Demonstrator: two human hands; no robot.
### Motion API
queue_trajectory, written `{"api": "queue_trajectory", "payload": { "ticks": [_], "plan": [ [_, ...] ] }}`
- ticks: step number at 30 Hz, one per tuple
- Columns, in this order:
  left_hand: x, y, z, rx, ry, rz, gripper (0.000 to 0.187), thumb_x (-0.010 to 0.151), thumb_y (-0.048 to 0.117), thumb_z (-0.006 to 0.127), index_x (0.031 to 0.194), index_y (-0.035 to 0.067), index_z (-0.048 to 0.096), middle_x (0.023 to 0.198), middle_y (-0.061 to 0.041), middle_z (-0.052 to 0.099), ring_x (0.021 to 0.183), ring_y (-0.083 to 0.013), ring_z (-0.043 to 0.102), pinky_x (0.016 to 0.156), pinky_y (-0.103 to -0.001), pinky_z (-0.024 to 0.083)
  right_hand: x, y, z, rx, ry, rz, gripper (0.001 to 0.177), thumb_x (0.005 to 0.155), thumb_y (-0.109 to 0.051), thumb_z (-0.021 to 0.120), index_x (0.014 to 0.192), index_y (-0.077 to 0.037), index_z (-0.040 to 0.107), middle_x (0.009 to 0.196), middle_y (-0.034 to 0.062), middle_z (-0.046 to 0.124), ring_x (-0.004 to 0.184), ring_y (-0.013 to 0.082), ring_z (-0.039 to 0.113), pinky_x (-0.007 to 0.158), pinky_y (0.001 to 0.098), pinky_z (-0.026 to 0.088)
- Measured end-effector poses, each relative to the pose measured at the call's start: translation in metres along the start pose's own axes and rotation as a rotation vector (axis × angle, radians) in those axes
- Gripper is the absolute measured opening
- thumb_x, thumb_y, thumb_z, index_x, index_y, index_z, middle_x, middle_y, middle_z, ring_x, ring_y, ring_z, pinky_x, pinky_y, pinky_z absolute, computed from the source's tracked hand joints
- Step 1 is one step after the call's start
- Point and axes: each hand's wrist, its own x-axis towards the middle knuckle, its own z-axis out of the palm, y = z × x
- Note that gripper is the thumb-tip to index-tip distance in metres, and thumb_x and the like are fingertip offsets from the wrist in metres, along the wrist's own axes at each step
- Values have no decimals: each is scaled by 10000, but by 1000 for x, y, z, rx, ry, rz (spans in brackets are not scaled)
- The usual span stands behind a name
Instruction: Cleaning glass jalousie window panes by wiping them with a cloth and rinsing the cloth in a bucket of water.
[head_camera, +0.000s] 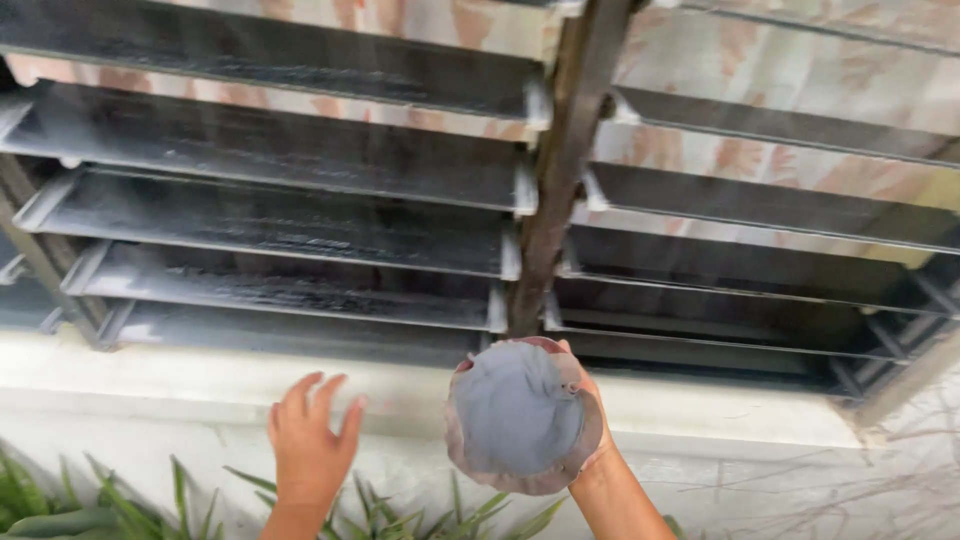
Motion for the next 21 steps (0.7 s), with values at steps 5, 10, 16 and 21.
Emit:
{"api": "queue_trajectory", "payload": {
  "ticks": [5,10,16,21],
  "plan": [
    [58,-69,-18,-67,201,-493,443,1014,323,647,1340,25,620,1344,-234,510,1237,-459,482,1046,-618,347,9,36,72,155,255,-7,163,1007,-211,522,1003,-88,629,848,110,667,711,285,632,606,447,506],
    [114,-145,24,74,401,-901,506,1100,365,561,1432,-16,531,1498,-272,387,1396,-477,311,1058,-681,229,31,78,128,300,522,-48,190,1002,-237,503,1061,-110,631,887,131,692,738,339,669,606,509,533],
    [125,-157,52,117,383,-952,799,1129,542,273,1480,-147,478,1563,-266,448,1471,-489,288,1119,-706,23,75,170,134,-1185,275,-991,476,1043,-225,379,1447,-18,524,1574,148,476,1540,382,296,1251,580,125],
    [125,-147,37,44,402,-984,705,1113,492,311,1469,-79,521,1560,-162,481,1497,-400,308,1116,-708,27,83,128,136,-1798,-24,-899,552,967,-498,408,1358,-153,590,1393,49,619,1261,316,516,1071,521,322]
  ]
}}
